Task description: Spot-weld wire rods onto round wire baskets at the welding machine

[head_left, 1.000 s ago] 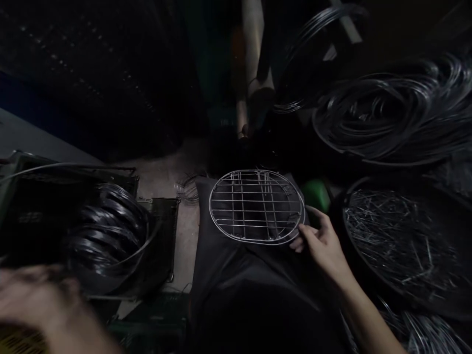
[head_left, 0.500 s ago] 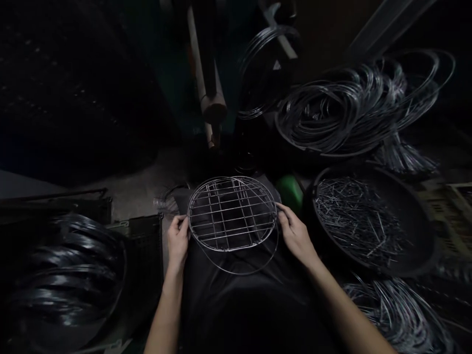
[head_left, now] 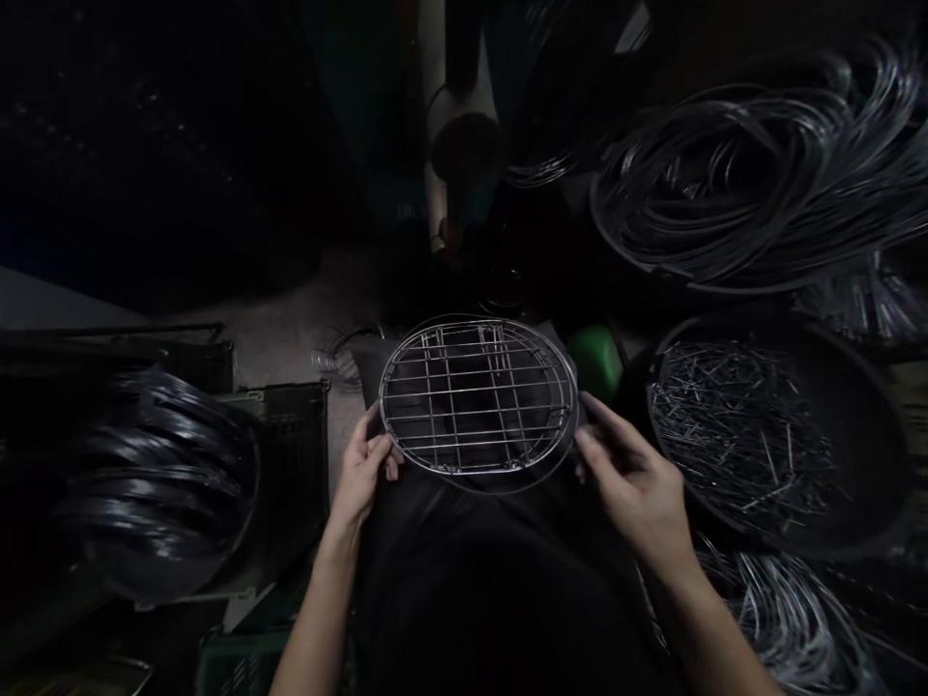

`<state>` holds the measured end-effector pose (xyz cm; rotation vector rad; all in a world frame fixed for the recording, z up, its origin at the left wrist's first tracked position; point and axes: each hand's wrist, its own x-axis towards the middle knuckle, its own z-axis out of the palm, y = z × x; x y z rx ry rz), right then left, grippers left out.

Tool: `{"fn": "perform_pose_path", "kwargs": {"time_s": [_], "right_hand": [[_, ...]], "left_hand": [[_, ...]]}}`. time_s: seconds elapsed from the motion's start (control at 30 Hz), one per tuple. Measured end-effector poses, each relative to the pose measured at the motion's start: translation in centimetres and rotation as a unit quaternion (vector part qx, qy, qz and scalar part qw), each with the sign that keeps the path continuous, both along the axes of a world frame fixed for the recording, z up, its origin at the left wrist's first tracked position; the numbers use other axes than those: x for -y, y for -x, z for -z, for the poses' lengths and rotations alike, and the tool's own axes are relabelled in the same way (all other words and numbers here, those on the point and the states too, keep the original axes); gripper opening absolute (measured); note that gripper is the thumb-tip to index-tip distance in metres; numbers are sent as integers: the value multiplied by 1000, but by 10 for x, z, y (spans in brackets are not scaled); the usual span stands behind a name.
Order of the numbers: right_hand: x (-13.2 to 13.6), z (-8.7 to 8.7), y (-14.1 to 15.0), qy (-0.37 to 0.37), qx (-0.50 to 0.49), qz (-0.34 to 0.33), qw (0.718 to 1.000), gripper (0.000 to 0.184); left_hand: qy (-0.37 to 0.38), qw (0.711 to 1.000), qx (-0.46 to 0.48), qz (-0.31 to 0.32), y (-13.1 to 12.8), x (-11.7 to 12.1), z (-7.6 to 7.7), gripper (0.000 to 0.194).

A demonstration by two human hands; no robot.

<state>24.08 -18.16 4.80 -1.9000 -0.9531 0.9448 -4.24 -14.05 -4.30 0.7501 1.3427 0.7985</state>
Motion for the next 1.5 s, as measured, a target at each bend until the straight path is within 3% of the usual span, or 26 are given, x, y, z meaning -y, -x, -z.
{"fn": "perform_pose_path", "kwargs": {"time_s": [0.1,0.17,0.27,0.33,0.5,0.67,0.9,1.1,1.27,1.5], "right_hand": [[-13,20,-16,-39,60,18,997,44],[-17,41,-32,-53,107,26,992,42],[-16,70,-51,-3,107,35,994,41],[-15,80,-54,28,65,22,997,43],[-19,70,-34,8,50,-9,999,53],[-18,52,-24,-47,150,-40,987,47],[-15,38,-15,-56,133,-21,989,44],[-30,62,-27,19,-4,50,999,50],[-47,92,-39,2,-22,10,1000,48],[-45,106,-48,-1,-12,-34,999,49]], "left_hand": [[-20,998,-50,32,11,2,5,53],[-49,995,-82,-19,19,-2,8,48],[-81,986,-107,-98,26,-19,13,50],[-90,984,-132,-73,27,-38,19,52],[-156,970,-175,66,18,-86,35,47],[-178,956,-194,126,21,-98,40,44],[-143,979,-128,61,23,-83,17,52],[-139,977,-135,88,16,-76,11,55],[-156,961,-182,140,14,-68,17,58],[-162,937,-277,136,11,-65,25,58]]}}
